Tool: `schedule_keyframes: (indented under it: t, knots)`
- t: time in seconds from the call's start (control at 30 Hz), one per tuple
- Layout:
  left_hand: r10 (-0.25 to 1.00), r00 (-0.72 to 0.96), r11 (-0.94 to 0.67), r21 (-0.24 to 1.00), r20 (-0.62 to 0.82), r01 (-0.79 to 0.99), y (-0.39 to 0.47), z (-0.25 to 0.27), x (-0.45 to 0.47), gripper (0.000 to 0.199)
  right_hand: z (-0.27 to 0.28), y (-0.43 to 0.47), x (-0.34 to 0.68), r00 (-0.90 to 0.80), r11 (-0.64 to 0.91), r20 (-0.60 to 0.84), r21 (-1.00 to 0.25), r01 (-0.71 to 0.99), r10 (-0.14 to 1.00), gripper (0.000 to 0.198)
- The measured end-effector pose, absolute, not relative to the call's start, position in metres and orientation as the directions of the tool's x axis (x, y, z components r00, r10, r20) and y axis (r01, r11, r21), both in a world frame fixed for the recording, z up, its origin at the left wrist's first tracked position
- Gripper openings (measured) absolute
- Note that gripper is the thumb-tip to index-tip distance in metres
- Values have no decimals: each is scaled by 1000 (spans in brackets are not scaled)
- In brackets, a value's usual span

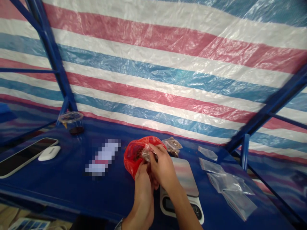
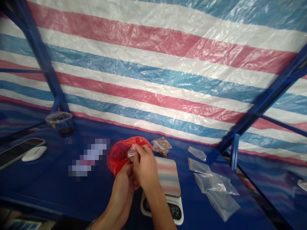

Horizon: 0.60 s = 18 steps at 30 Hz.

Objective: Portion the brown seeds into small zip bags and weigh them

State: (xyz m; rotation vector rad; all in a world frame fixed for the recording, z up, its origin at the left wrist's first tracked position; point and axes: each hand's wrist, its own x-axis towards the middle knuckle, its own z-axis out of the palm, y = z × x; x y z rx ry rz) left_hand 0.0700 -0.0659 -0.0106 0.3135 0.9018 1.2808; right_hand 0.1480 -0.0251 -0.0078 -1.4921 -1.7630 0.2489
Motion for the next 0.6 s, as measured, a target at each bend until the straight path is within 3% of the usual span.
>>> schedule_keyframes:
  t: [0.4,0.5,0.6]
  knots:
    - [884,99,378,573,-457,-727,-66,-1,68,30,-3,-29,151,-54,324,442,-563,760,895,38]
    - [895,107,371,590,-432,-717,-65,-3,69,27,-5,-28,152,-49,327,442,-581,746,896,39]
    - [930,69,306,659,-360,-687,-63,-7,68,37,-5,-28,153,-18,331,450,-629,703,893,37]
